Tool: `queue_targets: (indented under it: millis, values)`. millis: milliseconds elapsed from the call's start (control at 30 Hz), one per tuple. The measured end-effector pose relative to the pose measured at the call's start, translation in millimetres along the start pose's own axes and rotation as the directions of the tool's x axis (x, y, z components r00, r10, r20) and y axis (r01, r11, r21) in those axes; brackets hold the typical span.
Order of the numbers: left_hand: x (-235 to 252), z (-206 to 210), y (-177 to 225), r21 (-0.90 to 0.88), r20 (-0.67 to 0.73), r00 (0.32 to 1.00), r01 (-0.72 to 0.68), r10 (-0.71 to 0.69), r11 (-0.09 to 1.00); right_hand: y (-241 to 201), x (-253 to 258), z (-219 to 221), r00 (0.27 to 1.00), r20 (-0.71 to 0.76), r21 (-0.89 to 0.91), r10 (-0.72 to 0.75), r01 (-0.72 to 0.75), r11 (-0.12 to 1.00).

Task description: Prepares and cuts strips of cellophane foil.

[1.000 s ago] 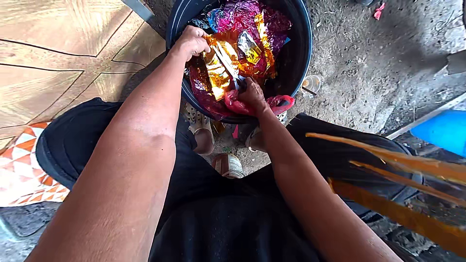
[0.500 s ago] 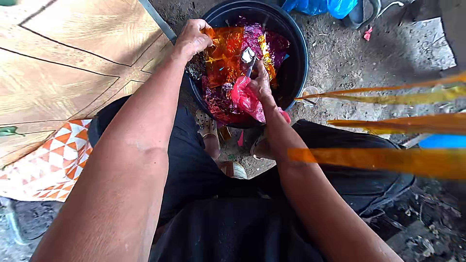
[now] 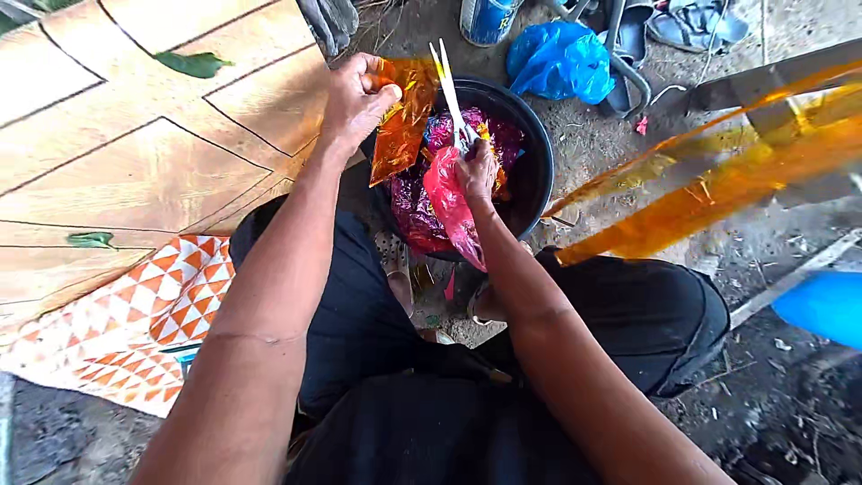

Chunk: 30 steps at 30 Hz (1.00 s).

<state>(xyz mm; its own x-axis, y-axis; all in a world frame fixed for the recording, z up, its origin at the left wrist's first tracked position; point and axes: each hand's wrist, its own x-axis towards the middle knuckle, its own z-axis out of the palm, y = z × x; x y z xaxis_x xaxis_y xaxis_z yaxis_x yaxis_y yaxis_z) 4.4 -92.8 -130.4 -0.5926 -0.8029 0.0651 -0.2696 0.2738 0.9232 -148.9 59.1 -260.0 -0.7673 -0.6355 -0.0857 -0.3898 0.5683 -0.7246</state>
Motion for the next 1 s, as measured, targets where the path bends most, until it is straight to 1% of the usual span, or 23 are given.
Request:
queue_targets:
  millis: [100,167,233,267,300,333,367,400,467,500,533,600,633,700,767,833,867,900,967,1000]
  values:
    - [-1,4,6,-0.038,0.031,0.999,-0.023,0.025,0.999,-4,2,3,0.996,-0.022,-0.039,0.084,-0.084,0.996]
    - [0,1,12,-0.07,0.116,0.99,-0.067,0.075,0.995,-9,9,0,0.992,-0.048,-0.06,0.116,-0.119,0.991]
    - [0,-3,18,-0.053,0.253,0.96,-0.112,0.122,0.992,-16,17,-2,0.983,-0.053,-0.048,0.174,-0.176,0.983]
    - [0,-3,19,-0.02,0.35,0.926,-0.141,0.139,0.99,-18,20,-2,0.98,-0.054,-0.038,0.19,-0.192,0.981]
    - [-2,0,18,0.024,0.469,0.873,-0.169,0.139,0.985,-20,22,-3,0.979,-0.045,-0.034,0.197,-0.199,0.979]
    - [-3,6,17,0.078,0.588,0.802,-0.188,0.107,0.979,-23,24,-4,0.979,-0.027,-0.027,0.203,-0.203,0.979]
    - [-5,14,14,0.159,0.678,0.734,-0.203,0.043,0.966,-26,26,-5,0.979,-0.011,-0.023,0.205,-0.206,0.978]
    - [-8,23,12,0.26,0.738,0.673,-0.214,-0.051,0.942,-28,29,-4,0.979,-0.001,-0.015,0.205,-0.205,0.979]
    - [-10,41,4,0.42,0.789,0.573,-0.243,-0.22,0.874,-30,34,-3,0.981,0.02,0.032,0.195,-0.196,0.98]
    - [-10,47,3,0.46,0.799,0.538,-0.256,-0.27,0.85,-27,35,-1,0.983,0.028,0.075,0.181,-0.182,0.98]
    - [-10,52,0,0.47,0.806,0.517,-0.264,-0.288,0.842,-24,36,0,0.985,0.042,0.126,0.169,-0.173,0.977]
    - [-9,58,-7,0.502,0.804,0.503,-0.286,-0.318,0.817,-18,38,0,0.987,0.072,0.213,0.141,-0.154,0.965]
    - [-9,60,-12,0.535,0.789,0.511,-0.298,-0.341,0.791,-16,39,-2,0.989,0.088,0.248,0.115,-0.134,0.959]
    - [-9,66,-21,0.633,0.736,0.523,-0.31,-0.429,0.709,-12,40,-6,0.985,0.157,0.292,0.067,-0.111,0.95]
    - [-9,72,-31,0.697,0.692,0.529,-0.31,-0.491,0.647,-9,38,-9,0.97,0.239,0.315,0.042,-0.118,0.942]
    - [-7,72,-36,0.711,0.677,0.537,-0.299,-0.504,0.636,-7,33,-9,0.958,0.287,0.367,0.022,-0.131,0.921]
    - [-4,70,-37,0.693,0.682,0.55,-0.278,-0.481,0.665,-7,31,-9,0.955,0.295,0.399,0.016,-0.139,0.906]
    - [-1,66,-38,0.651,0.693,0.57,-0.234,-0.441,0.722,-5,28,-8,0.956,0.293,0.434,0.018,-0.149,0.889]
    - [5,55,-40,0.487,0.712,0.624,-0.108,-0.322,0.867,-4,22,-8,0.966,0.258,0.486,0.032,-0.158,0.86]
    - [8,48,-39,0.385,0.715,0.65,-0.06,-0.256,0.921,-5,19,-10,0.971,0.234,0.5,0.043,-0.158,0.851]
